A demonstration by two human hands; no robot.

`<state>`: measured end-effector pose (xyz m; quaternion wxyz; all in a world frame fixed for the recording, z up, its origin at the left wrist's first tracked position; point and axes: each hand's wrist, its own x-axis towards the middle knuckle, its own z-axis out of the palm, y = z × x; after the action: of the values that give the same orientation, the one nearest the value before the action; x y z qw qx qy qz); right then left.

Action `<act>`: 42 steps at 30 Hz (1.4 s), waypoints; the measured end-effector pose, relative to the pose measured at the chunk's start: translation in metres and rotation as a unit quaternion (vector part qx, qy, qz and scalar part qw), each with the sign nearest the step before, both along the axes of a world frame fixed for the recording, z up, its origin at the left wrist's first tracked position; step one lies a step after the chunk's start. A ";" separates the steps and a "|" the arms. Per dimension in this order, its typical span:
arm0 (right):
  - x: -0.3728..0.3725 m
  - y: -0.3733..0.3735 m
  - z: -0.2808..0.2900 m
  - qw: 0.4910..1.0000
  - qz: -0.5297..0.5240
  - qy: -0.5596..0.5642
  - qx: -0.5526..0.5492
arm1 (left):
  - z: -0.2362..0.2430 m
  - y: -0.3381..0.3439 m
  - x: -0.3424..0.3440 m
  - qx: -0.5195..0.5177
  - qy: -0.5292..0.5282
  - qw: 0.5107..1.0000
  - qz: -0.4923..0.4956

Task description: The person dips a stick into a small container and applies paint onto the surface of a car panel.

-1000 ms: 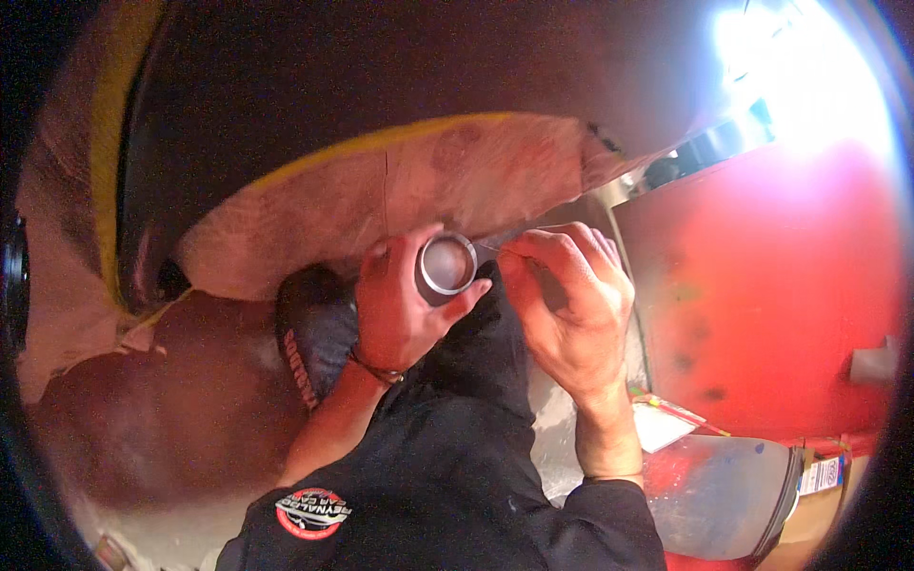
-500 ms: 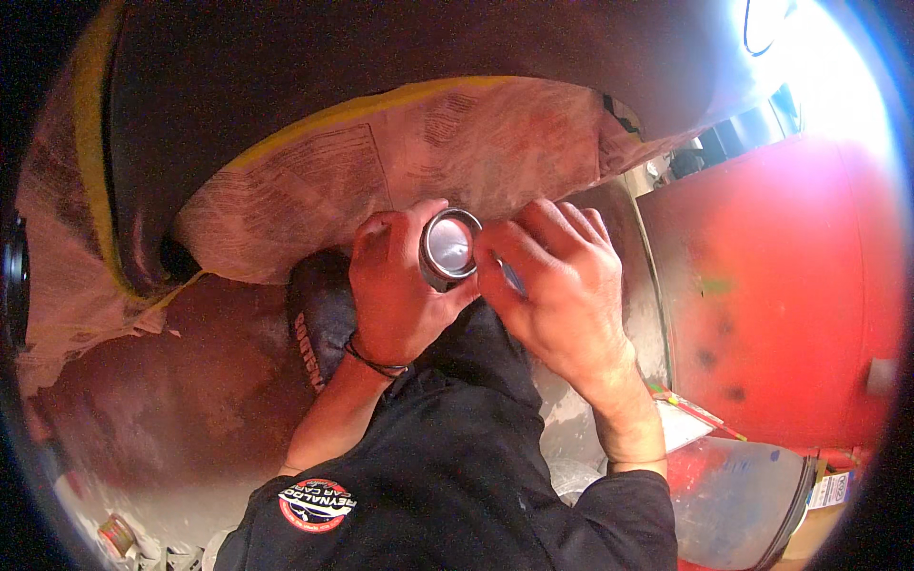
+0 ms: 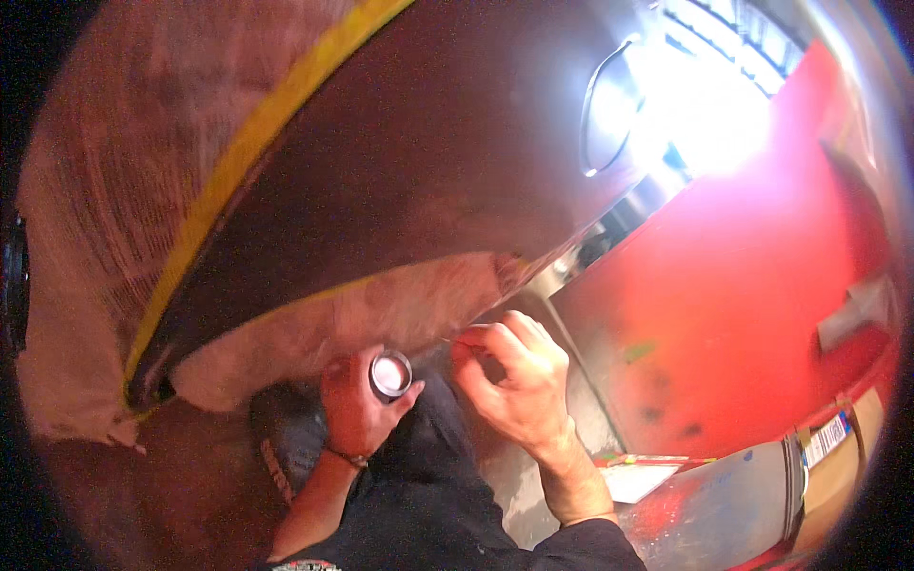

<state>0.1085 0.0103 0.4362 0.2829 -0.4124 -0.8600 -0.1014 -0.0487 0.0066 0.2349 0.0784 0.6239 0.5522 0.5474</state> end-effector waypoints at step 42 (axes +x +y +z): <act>-0.030 0.094 0.076 0.887 -0.014 0.382 0.259 | -0.181 0.022 0.034 -0.102 -0.121 0.980 -0.123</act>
<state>0.0783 0.1041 0.5125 0.6848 -0.3433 -0.6228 -0.1591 -0.0150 0.0282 0.0534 0.2745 0.6051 0.5108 0.5455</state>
